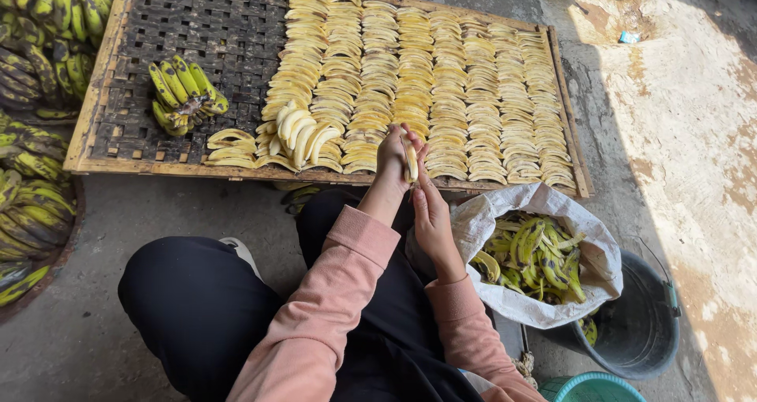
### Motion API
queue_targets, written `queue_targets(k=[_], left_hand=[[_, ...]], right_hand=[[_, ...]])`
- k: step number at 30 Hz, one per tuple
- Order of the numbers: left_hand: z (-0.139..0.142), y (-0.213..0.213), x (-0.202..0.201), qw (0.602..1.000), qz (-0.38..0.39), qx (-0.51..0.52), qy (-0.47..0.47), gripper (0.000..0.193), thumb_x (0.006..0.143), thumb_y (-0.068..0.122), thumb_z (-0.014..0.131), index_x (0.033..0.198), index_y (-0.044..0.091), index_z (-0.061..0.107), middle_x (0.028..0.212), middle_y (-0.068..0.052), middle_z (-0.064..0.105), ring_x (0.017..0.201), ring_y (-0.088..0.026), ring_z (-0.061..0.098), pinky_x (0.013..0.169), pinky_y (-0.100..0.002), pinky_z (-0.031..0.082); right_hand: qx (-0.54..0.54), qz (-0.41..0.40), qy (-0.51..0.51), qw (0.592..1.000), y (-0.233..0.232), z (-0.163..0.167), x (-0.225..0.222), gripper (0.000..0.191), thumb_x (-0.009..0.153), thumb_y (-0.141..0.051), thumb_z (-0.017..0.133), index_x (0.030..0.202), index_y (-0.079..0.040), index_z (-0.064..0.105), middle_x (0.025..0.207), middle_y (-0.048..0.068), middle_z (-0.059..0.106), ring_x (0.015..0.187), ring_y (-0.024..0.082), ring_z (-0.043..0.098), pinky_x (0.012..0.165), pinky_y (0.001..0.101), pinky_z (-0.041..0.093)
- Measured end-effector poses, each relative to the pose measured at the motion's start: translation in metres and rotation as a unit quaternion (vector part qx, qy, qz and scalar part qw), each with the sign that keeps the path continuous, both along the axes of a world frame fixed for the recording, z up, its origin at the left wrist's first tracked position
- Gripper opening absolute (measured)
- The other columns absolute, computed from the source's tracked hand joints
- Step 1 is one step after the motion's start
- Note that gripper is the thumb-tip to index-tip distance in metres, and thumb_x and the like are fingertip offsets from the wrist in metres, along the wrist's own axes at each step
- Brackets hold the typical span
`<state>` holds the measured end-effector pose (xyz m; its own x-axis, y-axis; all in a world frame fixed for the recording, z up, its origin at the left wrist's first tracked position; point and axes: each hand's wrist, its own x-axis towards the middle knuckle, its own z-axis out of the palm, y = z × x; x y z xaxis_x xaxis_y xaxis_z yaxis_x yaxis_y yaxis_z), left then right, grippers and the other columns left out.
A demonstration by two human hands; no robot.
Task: The person sits on the ground and peels bananas with a knife, dropping the peels into a cloth sack and placing the peeled bananas onto a woven bamboo drying tray alongside already peeled bananas. They take new unpeeled bananas from a pile beside the tray and repeat the process.
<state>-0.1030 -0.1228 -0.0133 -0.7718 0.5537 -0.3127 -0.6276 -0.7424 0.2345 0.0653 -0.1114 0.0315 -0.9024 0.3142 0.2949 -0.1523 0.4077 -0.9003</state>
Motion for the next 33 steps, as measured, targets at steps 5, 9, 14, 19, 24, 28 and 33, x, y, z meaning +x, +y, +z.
queue_targets(k=[5,9,14,19,24,28,33], left_hand=[[-0.015,-0.020,-0.004,0.998,0.025,0.050,0.006,0.024,0.110,0.026,0.040,0.099,0.009,0.052,0.075,-0.004,0.056,0.093,-0.029,0.072,0.072,-0.027,0.057],[-0.019,-0.035,-0.013,0.999,0.022,0.047,0.013,0.029,0.106,0.028,0.038,0.092,0.006,0.052,0.072,-0.005,0.056,0.103,-0.035,0.075,0.070,-0.024,0.055],[-0.025,-0.048,-0.016,0.998,0.051,-0.021,0.038,0.017,0.102,0.010,0.041,0.097,0.006,0.057,0.090,-0.012,0.065,0.105,-0.029,0.067,0.092,-0.033,0.056],[-0.019,-0.070,-0.016,0.996,0.049,-0.009,0.075,0.017,0.105,0.015,0.047,0.102,0.004,0.059,0.117,-0.020,0.072,0.105,-0.021,0.062,0.094,-0.030,0.052],[-0.014,-0.105,-0.033,0.988,-0.026,-0.137,0.060,0.061,0.099,0.056,0.040,0.109,0.002,0.067,0.109,-0.013,0.072,0.099,-0.019,0.067,0.083,-0.031,0.056],[-0.029,-0.121,-0.063,0.891,-0.113,-0.351,0.266,0.034,0.095,0.029,0.070,0.114,0.001,0.067,0.103,-0.014,0.071,0.090,-0.026,0.068,0.073,-0.041,0.053],[-0.031,-0.141,-0.107,0.568,-0.073,-0.741,0.350,0.039,0.093,0.030,0.079,0.112,-0.001,0.066,0.111,-0.023,0.070,0.106,-0.039,0.068,0.089,-0.045,0.054]], right_hand=[[0.067,0.017,0.013,0.998,-0.001,-0.016,-0.026,0.049,0.110,-0.012,0.044,0.158,-0.004,0.040,0.149,0.019,0.058,0.136,0.025,0.056,0.113,0.0335,0.041],[0.039,0.052,0.024,0.998,-0.004,-0.031,-0.047,0.047,0.110,-0.010,0.043,0.156,-0.002,0.041,0.152,0.020,0.055,0.139,0.027,0.054,0.115,0.0342,0.039],[0.057,0.051,0.018,0.997,-0.005,-0.053,-0.068,0.046,0.108,-0.008,0.045,0.154,-0.001,0.045,0.148,0.021,0.059,0.136,0.027,0.057,0.113,0.0346,0.042],[0.076,0.068,-0.020,0.995,-0.010,-0.052,-0.084,0.047,0.107,-0.009,0.046,0.154,-0.005,0.045,0.142,0.019,0.061,0.129,0.030,0.061,0.105,0.0372,0.047],[0.309,-0.019,-0.192,0.931,-0.019,-0.028,-0.097,0.060,0.102,-0.020,0.056,0.160,-0.019,0.039,0.117,0.017,0.065,0.101,0.038,0.065,0.082,0.0488,0.053],[0.464,-0.062,-0.101,0.878,-0.018,-0.023,-0.124,0.075,0.096,-0.016,0.062,0.163,-0.017,0.028,0.109,0.016,0.063,0.097,0.037,0.062,0.073,0.0481,0.054],[0.424,-0.160,-0.119,0.883,0.015,-0.038,-0.153,0.079,0.099,-0.014,0.063,0.165,-0.010,0.021,0.113,0.020,0.061,0.101,0.041,0.059,0.082,0.0500,0.052]])
